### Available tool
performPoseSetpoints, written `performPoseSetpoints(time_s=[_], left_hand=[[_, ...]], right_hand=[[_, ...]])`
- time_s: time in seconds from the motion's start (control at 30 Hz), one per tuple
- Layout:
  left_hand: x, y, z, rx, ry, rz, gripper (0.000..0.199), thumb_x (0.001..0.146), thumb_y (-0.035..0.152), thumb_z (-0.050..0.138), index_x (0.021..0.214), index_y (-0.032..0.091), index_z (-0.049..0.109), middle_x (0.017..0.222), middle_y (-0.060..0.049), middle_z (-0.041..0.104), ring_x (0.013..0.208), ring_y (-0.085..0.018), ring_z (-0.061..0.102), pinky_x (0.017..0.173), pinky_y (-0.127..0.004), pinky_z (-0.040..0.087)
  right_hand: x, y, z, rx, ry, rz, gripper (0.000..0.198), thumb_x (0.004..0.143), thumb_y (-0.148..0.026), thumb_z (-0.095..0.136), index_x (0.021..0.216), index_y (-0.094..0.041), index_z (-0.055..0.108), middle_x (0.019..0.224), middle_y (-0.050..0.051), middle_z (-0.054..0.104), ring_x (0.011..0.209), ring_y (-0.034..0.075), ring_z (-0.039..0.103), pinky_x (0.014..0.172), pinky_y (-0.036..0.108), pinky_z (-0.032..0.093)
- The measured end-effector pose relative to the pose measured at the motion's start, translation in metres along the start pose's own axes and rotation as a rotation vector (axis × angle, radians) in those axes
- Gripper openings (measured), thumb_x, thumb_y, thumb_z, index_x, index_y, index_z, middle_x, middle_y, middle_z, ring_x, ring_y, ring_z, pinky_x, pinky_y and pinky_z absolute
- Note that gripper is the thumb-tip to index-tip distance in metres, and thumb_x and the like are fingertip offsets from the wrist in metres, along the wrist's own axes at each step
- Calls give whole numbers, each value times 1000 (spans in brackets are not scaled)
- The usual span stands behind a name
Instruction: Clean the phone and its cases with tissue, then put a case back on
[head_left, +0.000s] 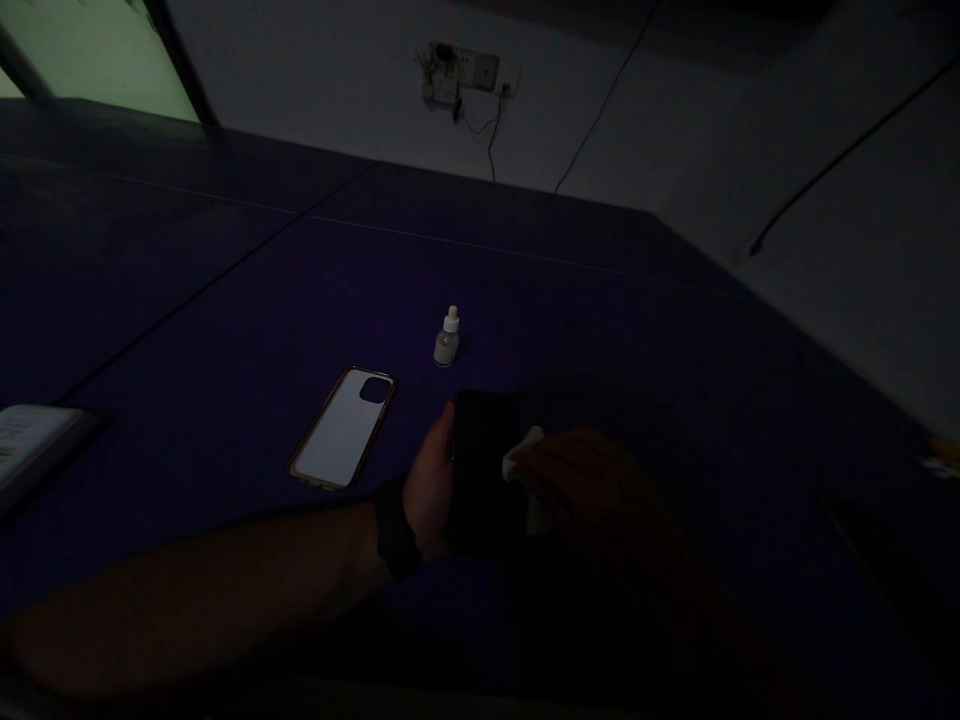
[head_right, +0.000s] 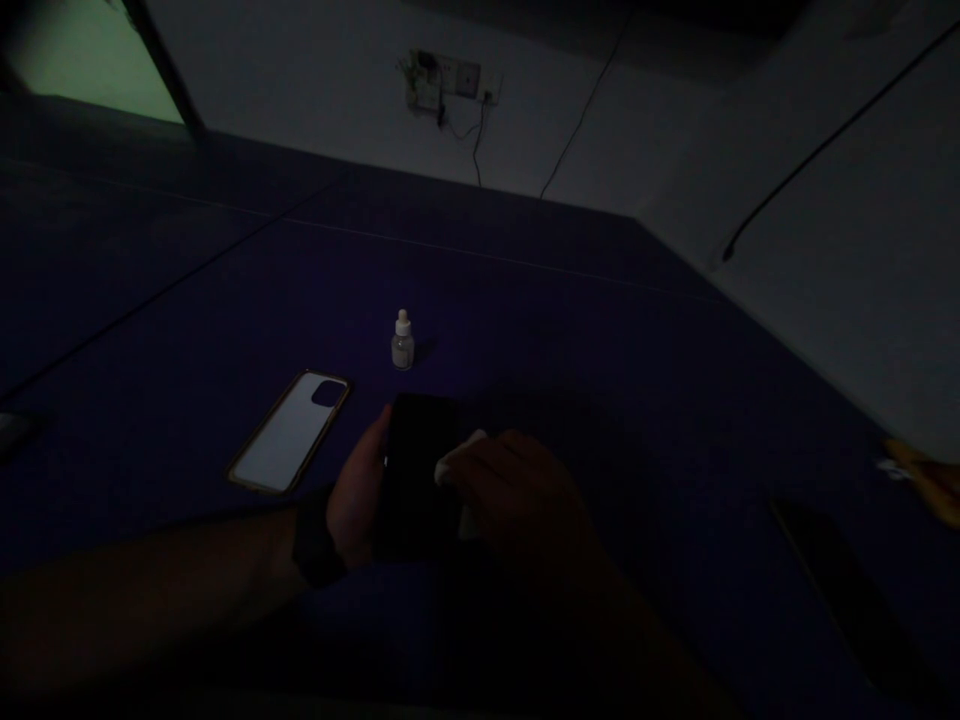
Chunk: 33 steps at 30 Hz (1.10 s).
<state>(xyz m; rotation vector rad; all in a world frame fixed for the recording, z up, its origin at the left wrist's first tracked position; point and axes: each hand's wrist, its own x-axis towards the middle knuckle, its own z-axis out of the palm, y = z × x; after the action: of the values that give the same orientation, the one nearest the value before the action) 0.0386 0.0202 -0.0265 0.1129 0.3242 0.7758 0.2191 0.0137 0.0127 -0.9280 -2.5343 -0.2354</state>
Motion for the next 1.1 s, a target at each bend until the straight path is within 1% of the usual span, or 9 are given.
performPoseSetpoints(time_s=[0.17,0.27,0.4,0.5,0.67,0.77,0.83,0.97,1.1], left_hand=[[1,-1,2,47,0,34,75,100,69,28,109,11,74,94,-13,77,86,-23,72,90,-35,50],[1,-1,1,95,30,20,77,99,71,28,118,10,71,96,-14,77,88,-24,72,92,-37,50],[1,-1,1,129,56,1,80,98,72,28,126,8,69,96,-15,77,86,-26,73,86,-37,52],[0,0,3,115,58,12,76,101,68,27,125,9,69,94,-14,77,82,-24,72,82,-34,52],[-1,1,2,99,55,-14,75,100,68,30,113,9,73,91,-14,77,77,-23,72,78,-34,52],[-1,0,-4,104,48,-50,76,98,71,32,105,8,74,88,-14,76,71,-22,70,75,-34,53],[0,-2,-9,80,21,-65,74,97,71,36,105,9,73,88,-14,76,72,-22,70,77,-34,53],[4,-5,-10,32,-35,-60,67,95,69,43,113,11,72,92,-13,76,82,-24,72,83,-36,53],[3,-5,-4,-4,-9,-25,63,98,64,41,116,12,71,97,-13,76,91,-27,73,85,-37,54]], right_hand=[[0,4,-1,0,32,20,27,102,-15,48,99,-18,75,95,9,76,81,20,66,72,34,50],[-1,7,-1,-3,23,52,26,103,-18,49,101,-20,75,99,8,77,86,21,67,75,34,52],[0,9,0,-61,51,54,29,104,-18,46,104,-20,74,99,8,77,87,21,68,75,35,53],[0,11,3,-92,82,48,31,105,-18,44,104,-20,74,97,8,77,87,21,68,77,34,53],[-3,17,12,-62,126,139,32,107,-22,42,106,-18,74,100,10,76,92,22,68,85,37,53],[-1,17,14,-32,144,177,30,105,-23,45,118,-17,72,106,12,75,98,25,68,87,42,54],[2,14,15,-10,145,190,32,104,-22,47,128,-19,69,114,12,74,104,27,67,90,46,55],[6,7,14,16,160,102,37,102,-17,49,136,-17,63,127,13,71,115,27,64,97,47,54],[5,9,9,40,184,17,31,98,-14,54,125,-16,69,117,12,76,107,25,67,91,44,58]])
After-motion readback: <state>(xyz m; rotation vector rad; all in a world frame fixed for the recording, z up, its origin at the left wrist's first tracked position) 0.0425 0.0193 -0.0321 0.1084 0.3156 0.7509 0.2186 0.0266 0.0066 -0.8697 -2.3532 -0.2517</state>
